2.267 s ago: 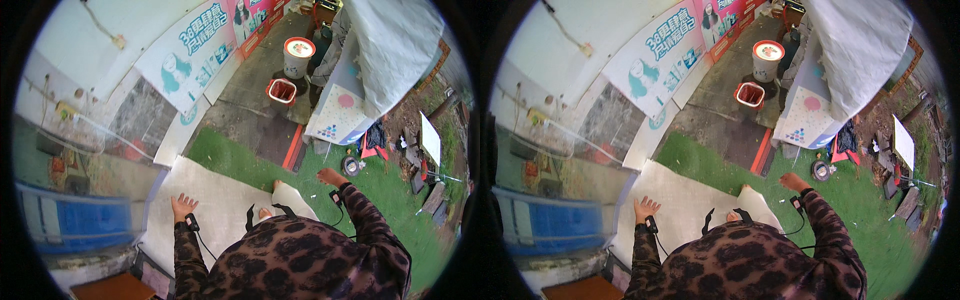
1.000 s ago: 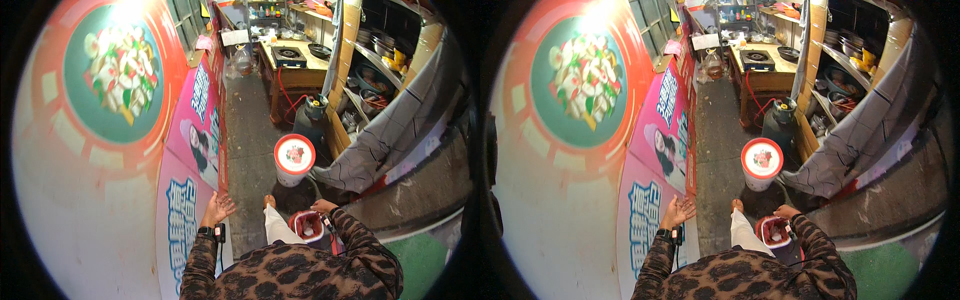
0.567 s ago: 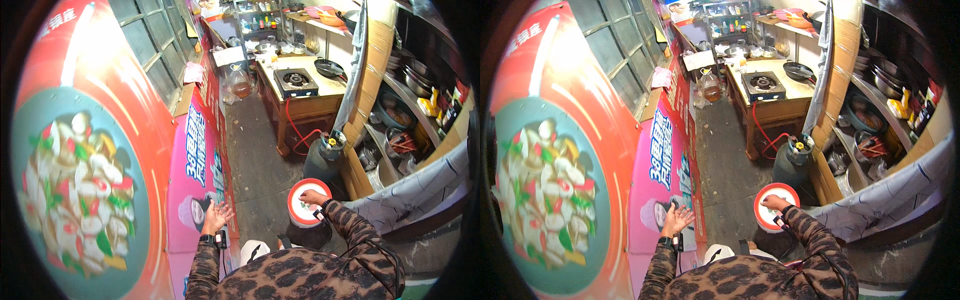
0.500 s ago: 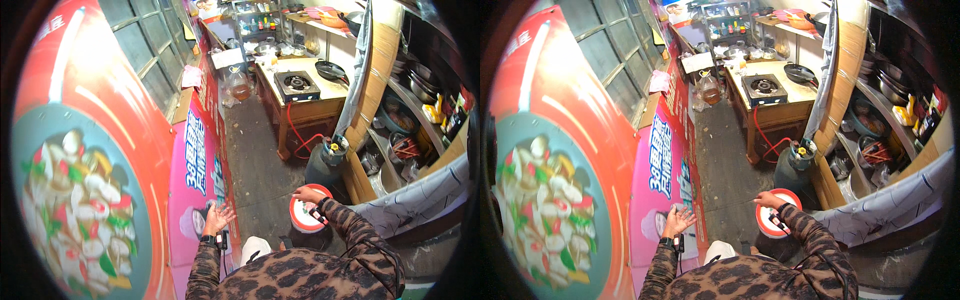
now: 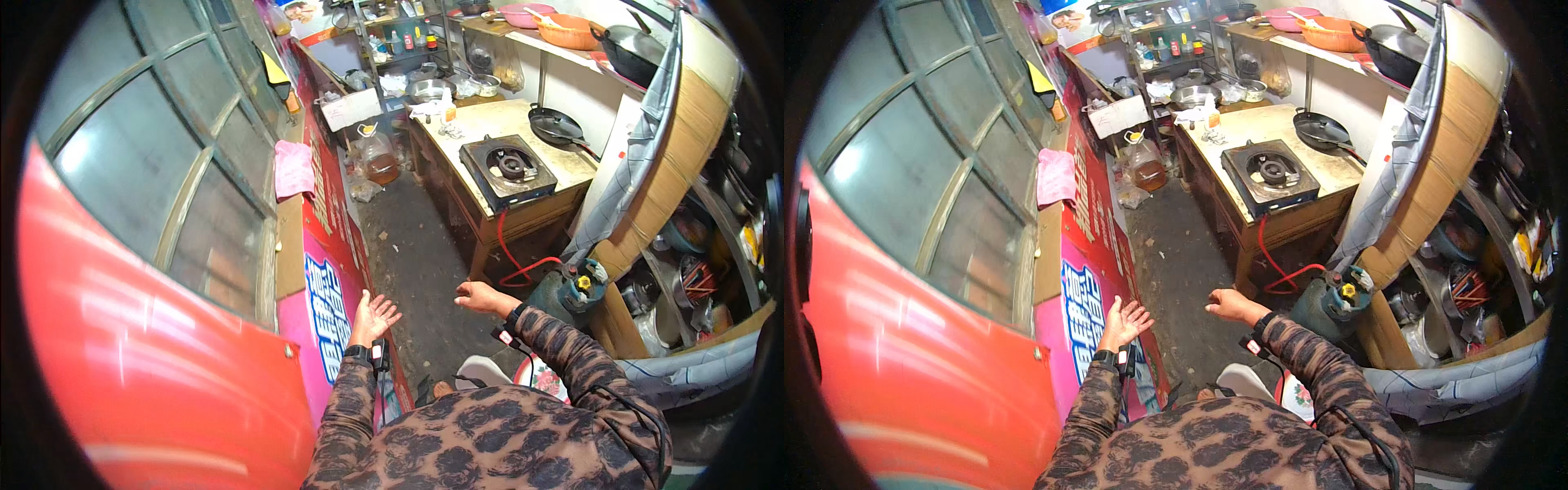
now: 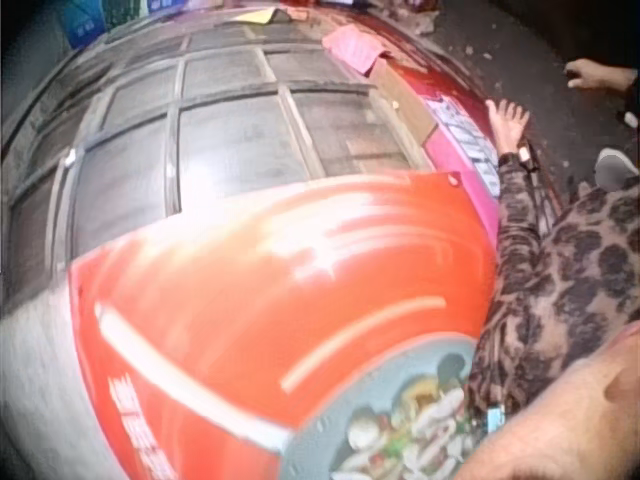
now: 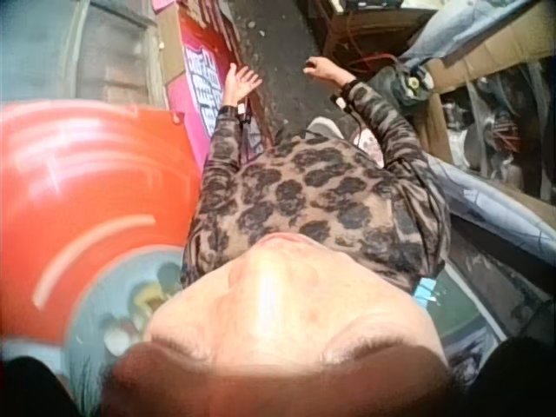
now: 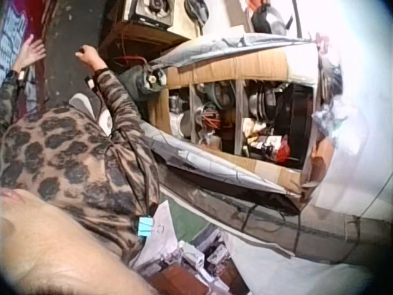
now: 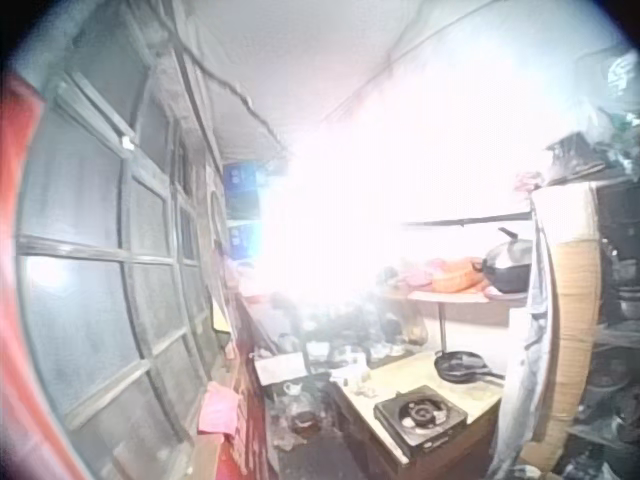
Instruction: The person disassembles a portable gas stove, removes the burner and internal components, and reassembles the unit. They then wash their hands in a metal basin and wipe the stove surface with a cloth.
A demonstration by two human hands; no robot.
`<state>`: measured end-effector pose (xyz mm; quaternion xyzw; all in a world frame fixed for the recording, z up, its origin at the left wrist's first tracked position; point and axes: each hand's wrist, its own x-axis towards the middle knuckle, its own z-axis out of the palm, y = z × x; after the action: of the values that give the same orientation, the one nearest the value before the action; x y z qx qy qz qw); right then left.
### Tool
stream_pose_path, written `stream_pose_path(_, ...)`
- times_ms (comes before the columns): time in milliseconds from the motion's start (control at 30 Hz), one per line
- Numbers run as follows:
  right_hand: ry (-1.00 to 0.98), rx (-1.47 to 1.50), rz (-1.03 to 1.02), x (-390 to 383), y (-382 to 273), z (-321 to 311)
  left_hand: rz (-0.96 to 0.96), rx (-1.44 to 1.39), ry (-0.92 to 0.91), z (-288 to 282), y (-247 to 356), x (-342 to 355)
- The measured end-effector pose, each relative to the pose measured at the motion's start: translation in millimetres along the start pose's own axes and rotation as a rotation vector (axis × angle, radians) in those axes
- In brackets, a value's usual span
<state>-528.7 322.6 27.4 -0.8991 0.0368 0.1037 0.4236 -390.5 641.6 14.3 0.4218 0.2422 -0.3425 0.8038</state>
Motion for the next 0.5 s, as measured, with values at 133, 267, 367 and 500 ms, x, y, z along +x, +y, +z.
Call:
stream_pose_path(133,0.113,0.009,0.007,81.9,-5.9,-39.1,-0.086,-0.011,-0.066,41.0,49.4,72.1)
stream_pose_path(267,0.192,-0.033,0.023,177.8,6.0,-96.3,-0.082,-0.081,-0.080,67.6,99.4,154.3)
stream_pose_path(367,0.358,-0.001,-0.003,263.8,20.4,-151.2,-0.060,-0.137,-0.082,89.0,146.1,217.0)
stream_pose_path(500,0.543,0.049,0.087,380.6,41.6,-229.1,-0.006,-0.197,-0.052,120.1,221.4,288.1)
